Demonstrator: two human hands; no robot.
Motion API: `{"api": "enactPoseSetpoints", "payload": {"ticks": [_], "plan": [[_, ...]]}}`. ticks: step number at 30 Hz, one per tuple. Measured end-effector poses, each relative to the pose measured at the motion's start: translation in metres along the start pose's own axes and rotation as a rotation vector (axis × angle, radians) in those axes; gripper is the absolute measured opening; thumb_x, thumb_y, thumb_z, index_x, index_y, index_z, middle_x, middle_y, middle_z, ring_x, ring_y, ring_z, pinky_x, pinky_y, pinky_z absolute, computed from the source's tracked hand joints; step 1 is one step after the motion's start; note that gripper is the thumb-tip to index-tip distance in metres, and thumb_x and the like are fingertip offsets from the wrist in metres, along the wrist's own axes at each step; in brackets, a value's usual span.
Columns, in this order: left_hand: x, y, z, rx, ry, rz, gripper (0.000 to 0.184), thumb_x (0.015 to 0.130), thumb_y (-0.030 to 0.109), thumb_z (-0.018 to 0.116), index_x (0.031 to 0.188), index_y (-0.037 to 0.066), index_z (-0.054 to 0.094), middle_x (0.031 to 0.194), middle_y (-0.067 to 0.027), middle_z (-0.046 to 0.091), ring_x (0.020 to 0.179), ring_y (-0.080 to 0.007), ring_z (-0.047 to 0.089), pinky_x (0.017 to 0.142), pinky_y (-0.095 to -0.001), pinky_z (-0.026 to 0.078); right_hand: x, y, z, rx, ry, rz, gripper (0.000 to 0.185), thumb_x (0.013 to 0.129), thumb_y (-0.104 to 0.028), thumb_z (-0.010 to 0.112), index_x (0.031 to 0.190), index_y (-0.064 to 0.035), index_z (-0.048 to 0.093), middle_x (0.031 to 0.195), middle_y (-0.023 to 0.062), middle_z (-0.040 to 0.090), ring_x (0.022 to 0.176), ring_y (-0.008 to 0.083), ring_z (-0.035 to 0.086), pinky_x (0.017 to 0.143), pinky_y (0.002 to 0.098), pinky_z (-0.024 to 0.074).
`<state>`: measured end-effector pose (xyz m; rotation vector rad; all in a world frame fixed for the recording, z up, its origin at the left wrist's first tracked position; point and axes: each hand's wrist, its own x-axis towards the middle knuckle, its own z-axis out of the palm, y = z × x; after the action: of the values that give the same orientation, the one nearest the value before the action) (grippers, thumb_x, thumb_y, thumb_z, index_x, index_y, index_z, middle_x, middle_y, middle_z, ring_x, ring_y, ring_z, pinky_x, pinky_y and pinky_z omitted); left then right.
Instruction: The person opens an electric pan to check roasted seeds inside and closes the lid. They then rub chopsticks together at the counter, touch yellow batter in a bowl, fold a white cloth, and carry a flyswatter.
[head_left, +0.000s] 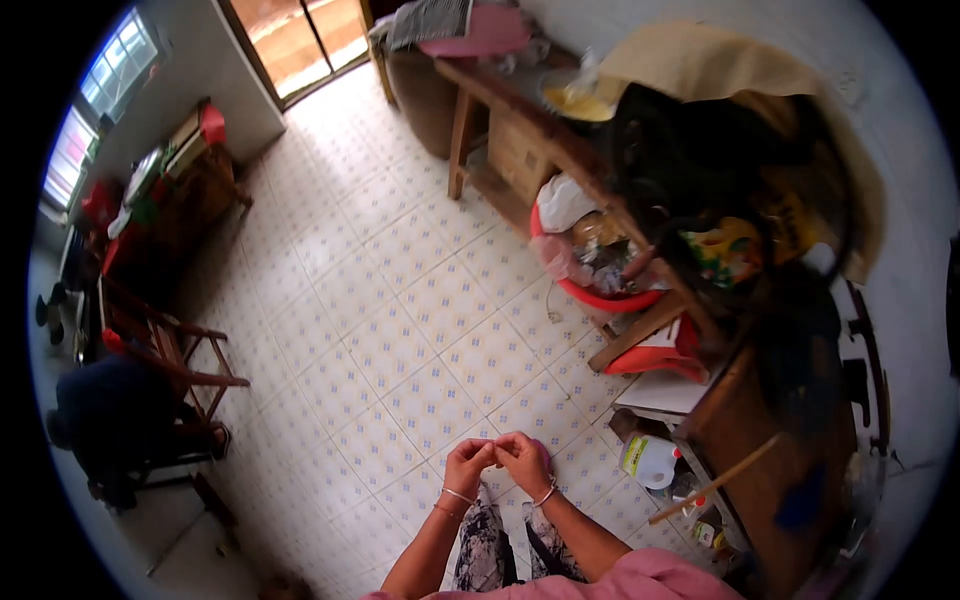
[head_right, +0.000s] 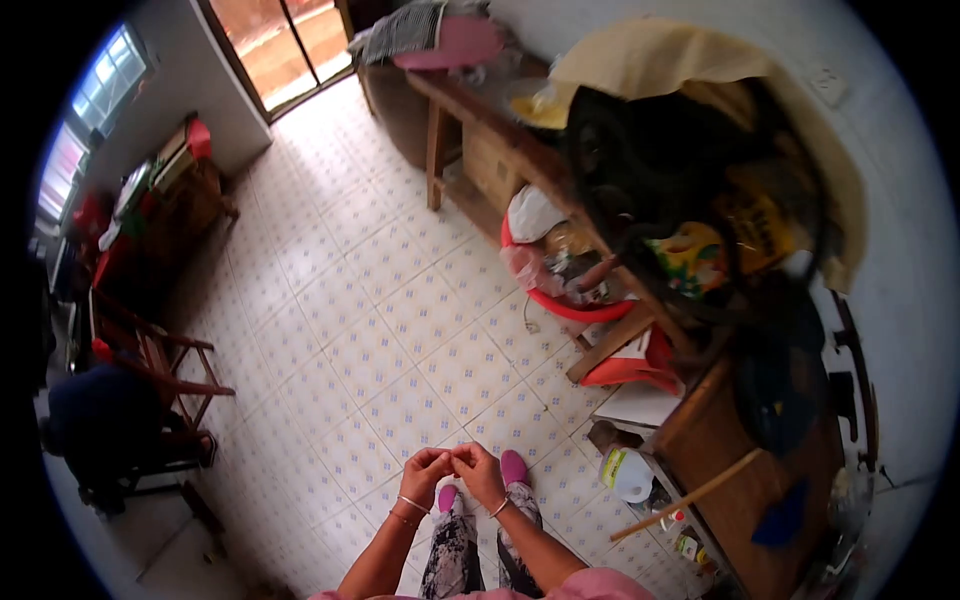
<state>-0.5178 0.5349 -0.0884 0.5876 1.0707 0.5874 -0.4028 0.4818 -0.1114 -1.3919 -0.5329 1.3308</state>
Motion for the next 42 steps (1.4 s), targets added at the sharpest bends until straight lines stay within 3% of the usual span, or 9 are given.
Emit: {"api": "enactPoseSetpoints", "payload": {"ticks": [7,10,12,17,21,23,30,33,42], "plan": [[-0.069,0.043,0.037,-0.021,-0.297,-0.090,0.011,0.085,0.013,0.059,0.088,0.002,0.059,0.080,-0.0058,0.061,0.073,-0.0141,0.059,0.071,-0.0278,0.050,-0.084,-0.092,-0.005,-0.083,0.106,-0.151,0.008,0.082,-0.005,0.062,0.086,-0.0001,0.056,0.076,0.0038,0.062,0.064,0.0081,0.057,0.056,0.0215,0.0476],[-0.107,0.052,0.043,0.061,-0.431,-0.167,0.009,0.086,0.014,0.057,0.086,0.005,0.058,0.079,-0.0042,0.061,0.072,-0.0146,0.059,0.072,-0.0288,0.050,-0.135,-0.107,0.009,-0.069,0.232,-0.156,0.008,0.081,-0.005,0.063,0.084,-0.0004,0.056,0.072,0.0028,0.060,0.063,0.0076,0.056,0.057,0.0211,0.0463],[-0.123,0.056,0.056,-0.103,-0.442,-0.187,0.008,0.087,0.013,0.055,0.087,0.005,0.058,0.079,-0.0042,0.061,0.074,-0.0157,0.060,0.072,-0.0302,0.051,-0.151,-0.123,0.012,-0.024,0.226,-0.220,0.009,0.082,-0.005,0.062,0.084,-0.0005,0.056,0.073,0.0024,0.060,0.065,0.0074,0.056,0.058,0.0212,0.0470],[-0.164,0.057,0.105,-0.068,-0.641,-0.258,0.013,0.088,0.014,0.054,0.090,0.002,0.056,0.081,-0.0064,0.060,0.075,-0.0170,0.060,0.073,-0.0299,0.050,-0.215,-0.151,-0.001,0.007,0.452,-0.377,0.009,0.083,-0.007,0.062,0.086,-0.0013,0.055,0.076,0.0004,0.058,0.068,0.0072,0.056,0.060,0.0215,0.0481],[-0.193,0.044,0.127,0.006,-0.671,-0.284,0.012,0.088,0.013,0.053,0.092,0.002,0.055,0.083,-0.0068,0.060,0.076,-0.0174,0.060,0.074,-0.0303,0.051,-0.258,-0.161,-0.014,-0.047,0.529,-0.423,0.010,0.083,-0.008,0.062,0.087,-0.0016,0.056,0.077,0.0000,0.059,0.068,0.0064,0.055,0.059,0.0211,0.0475],[-0.204,0.026,0.152,0.061,-0.778,-0.271,0.013,0.089,0.014,0.051,0.094,0.003,0.055,0.086,-0.0068,0.060,0.078,-0.0171,0.060,0.074,-0.0304,0.051,-0.283,-0.163,-0.038,-0.086,0.587,-0.450,0.011,0.083,-0.009,0.063,0.087,-0.0017,0.056,0.077,0.0006,0.059,0.068,0.0059,0.055,0.059,0.0208,0.0468],[-0.279,-0.016,0.200,0.208,-0.836,-0.315,0.018,0.091,0.019,0.049,0.096,0.003,0.053,0.085,-0.0041,0.058,0.077,-0.0141,0.058,0.074,-0.0274,0.049,-0.366,-0.145,-0.078,0.074,0.701,-0.490,0.010,0.083,-0.010,0.062,0.087,-0.0015,0.057,0.079,0.0012,0.061,0.072,0.0060,0.056,0.062,0.0210,0.0475],[-0.323,-0.083,0.252,0.347,-0.957,-0.301,0.019,0.091,0.021,0.049,0.094,0.002,0.053,0.082,-0.0032,0.057,0.074,-0.0123,0.056,0.070,-0.0260,0.048,-0.436,-0.125,-0.137,0.058,0.854,-0.597,0.011,0.084,-0.010,0.062,0.088,-0.0017,0.056,0.079,0.0009,0.059,0.069,0.0061,0.055,0.060,0.0206,0.0474],[-0.448,-0.238,0.334,0.573,-1.120,-0.338,0.015,0.091,0.019,0.050,0.088,0.005,0.053,0.071,-0.0007,0.052,0.060,-0.0086,0.049,0.055,-0.0219,0.042,-0.611,-0.066,-0.223,0.081,1.205,-0.626,0.011,0.084,-0.009,0.061,0.089,-0.0001,0.057,0.077,0.0023,0.060,0.067,0.0070,0.055,0.060,0.0207,0.0464]]}}
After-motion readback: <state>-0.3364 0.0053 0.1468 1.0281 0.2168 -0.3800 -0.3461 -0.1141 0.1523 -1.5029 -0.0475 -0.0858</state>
